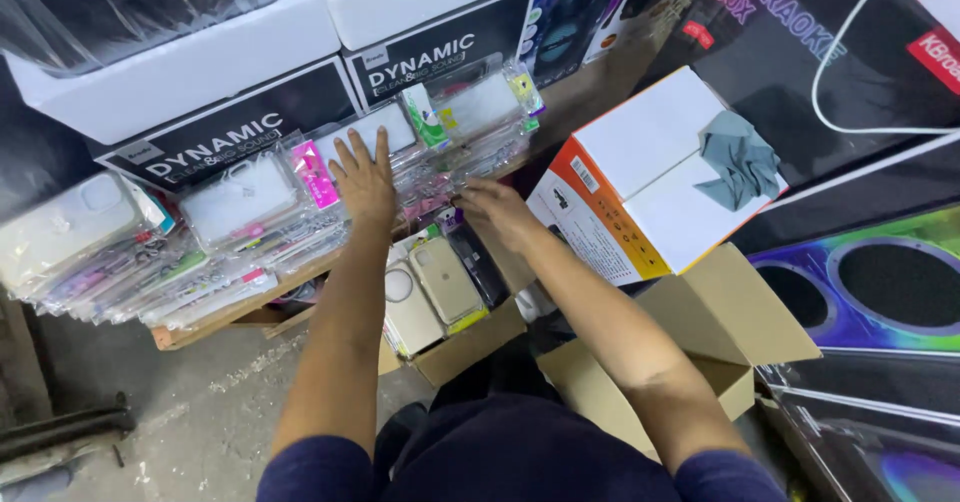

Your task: Packing and cleaning various phone cases into cardboard boxes.

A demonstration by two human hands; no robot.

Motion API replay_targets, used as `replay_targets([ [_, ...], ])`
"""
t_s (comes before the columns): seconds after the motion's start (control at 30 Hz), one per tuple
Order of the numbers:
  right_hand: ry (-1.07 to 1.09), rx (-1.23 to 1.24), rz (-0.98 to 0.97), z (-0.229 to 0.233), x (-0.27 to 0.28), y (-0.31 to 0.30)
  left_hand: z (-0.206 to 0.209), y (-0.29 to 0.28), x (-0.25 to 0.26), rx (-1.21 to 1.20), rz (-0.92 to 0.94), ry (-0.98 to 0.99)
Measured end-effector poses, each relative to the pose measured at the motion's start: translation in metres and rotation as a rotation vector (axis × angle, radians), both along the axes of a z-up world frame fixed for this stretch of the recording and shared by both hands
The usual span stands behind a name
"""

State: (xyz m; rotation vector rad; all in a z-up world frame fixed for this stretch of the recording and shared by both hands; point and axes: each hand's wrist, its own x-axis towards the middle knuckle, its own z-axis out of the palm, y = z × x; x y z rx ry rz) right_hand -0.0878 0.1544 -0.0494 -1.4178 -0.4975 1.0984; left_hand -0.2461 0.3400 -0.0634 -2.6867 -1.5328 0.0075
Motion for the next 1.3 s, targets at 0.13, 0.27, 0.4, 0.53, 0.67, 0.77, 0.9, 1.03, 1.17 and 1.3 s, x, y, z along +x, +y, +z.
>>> replay_targets([
  [0.13,0.294,-0.039,-0.062,-0.065,0.006,0.05,-0.001,0.011,-0.018,0.114,-0.053,-0.053],
  [0.27,0.346,-0.067,-0.034,-0.033,-0.009,0.085,-0.006,0.017,-0.03,0.272,-0.097,-0.141],
  [0.4,0.49,-0.075,-0.079,-0.045,-0.022,0.121,0.003,0.015,-0.035,0.201,-0.05,-0.016],
  [0.53,0.586,-0.034,-0.15,-0.066,-0.027,0.149,0.037,-0.003,-0.041,0.078,0.057,0.056],
  [0.67,0.598,-0.028,-0.188,-0.051,-0.041,0.161,-0.002,0.01,-0.05,0.057,0.084,0.019],
  [0.77,0.615,-0.028,-0.279,-0.034,-0.046,0.168,-0.006,0.016,-0.058,0.034,0.053,-0.002],
  [0.9,0.601,-0.038,-0.249,-0.016,-0.053,0.171,-0.017,0.019,-0.066,0.069,-0.006,-0.082],
  [1.03,0.588,-0.035,-0.299,-0.023,-0.055,0.18,-0.037,0.026,-0.071,0.219,-0.067,-0.198],
  [1.17,0.575,0.023,-0.301,0.001,-0.067,0.183,-0.036,0.025,-0.075,0.241,-0.075,-0.203],
  [1.3,0.521,0.082,-0.383,-0.03,-0.057,0.19,-0.026,0.022,-0.076,0.294,-0.055,-0.208],
])
